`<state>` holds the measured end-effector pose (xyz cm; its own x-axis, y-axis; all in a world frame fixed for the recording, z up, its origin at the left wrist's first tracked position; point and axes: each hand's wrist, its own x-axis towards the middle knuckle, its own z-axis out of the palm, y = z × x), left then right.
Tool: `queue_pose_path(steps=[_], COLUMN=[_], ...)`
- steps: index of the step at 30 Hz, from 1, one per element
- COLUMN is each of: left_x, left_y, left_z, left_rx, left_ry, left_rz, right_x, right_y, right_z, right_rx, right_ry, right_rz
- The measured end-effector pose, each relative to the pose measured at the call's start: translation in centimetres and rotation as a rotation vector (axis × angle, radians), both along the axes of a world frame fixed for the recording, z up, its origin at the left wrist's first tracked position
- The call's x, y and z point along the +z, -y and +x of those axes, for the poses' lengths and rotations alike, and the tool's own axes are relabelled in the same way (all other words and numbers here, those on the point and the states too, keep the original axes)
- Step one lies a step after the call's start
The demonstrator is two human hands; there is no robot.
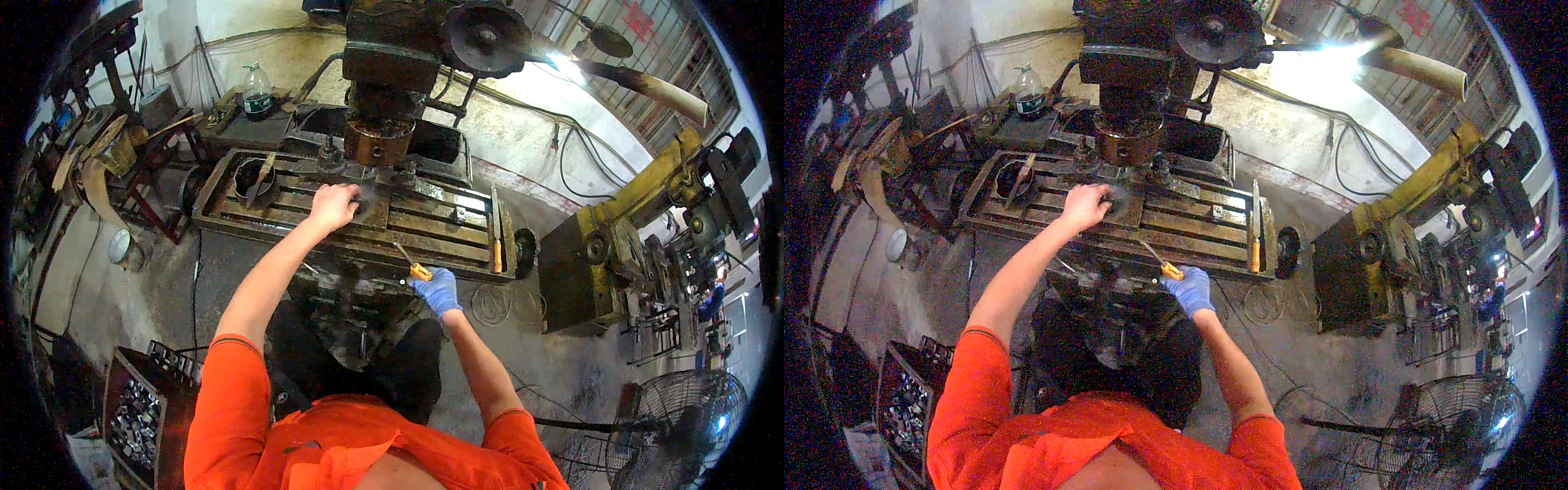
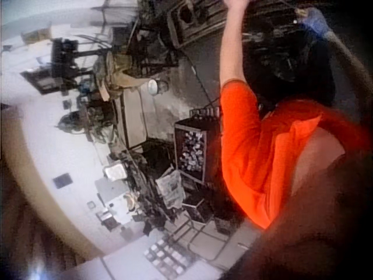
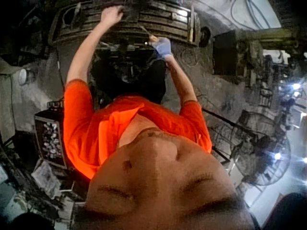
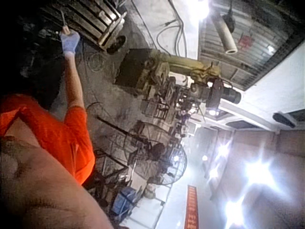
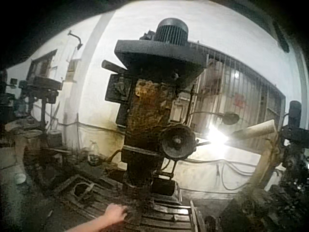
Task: The person operates a milling machine to process metal parts, picking them from a bin and cleaning them with a handheld scraper tool.
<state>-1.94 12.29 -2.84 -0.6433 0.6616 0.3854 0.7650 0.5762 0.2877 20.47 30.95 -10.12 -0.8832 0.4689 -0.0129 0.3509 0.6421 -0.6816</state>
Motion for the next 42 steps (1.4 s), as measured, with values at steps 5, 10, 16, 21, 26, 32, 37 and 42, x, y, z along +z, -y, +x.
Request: queue_pose_path(steps=[5,10,16,21,26,32,37,42], left_x=[-0.9,-1.1,-0.9,-1.3,-0.3,-0.5,0.6,-0.7], left_y=[-0.8,-3.2,-5.0,-5.2,-4.2,-4.4,-4.6,-4.7], left_z=[-0.9,-1.9,-1.9,-3.5,-3.8,-3.6,-3.7,-4.4], left_rx=[0.021,0.049,0.279,0.288,0.257,0.313,0.27,0.303], left_ry=[0.021,0.009,0.102,0.223,0.322,0.334,0.439,0.407], left_rz=[0.084,0.128,0.129,0.162,0.164,0.231,0.154,0.158], right_x=[1.5,4.3,10.0,28.6,44.4,36.8,30.4,29.9], right_y=[1.2,-0.5,-5.0,-11.3,-6.2,-4.1,-4.2,-3.7], right_z=[1.9,6.6,9.3,7.7,5.0,5.7,6.4,5.5], right_rx=[-0.024,-0.024,-0.229,-0.237,0.454,0.352,0.227,0.279], right_ry=[0.222,0.144,-0.183,-0.428,-1.38,-1.42,-1.431,-1.459], right_rz=[0.15,0.066,-0.058,0.979,-0.378,-0.037,0.012,0.061])
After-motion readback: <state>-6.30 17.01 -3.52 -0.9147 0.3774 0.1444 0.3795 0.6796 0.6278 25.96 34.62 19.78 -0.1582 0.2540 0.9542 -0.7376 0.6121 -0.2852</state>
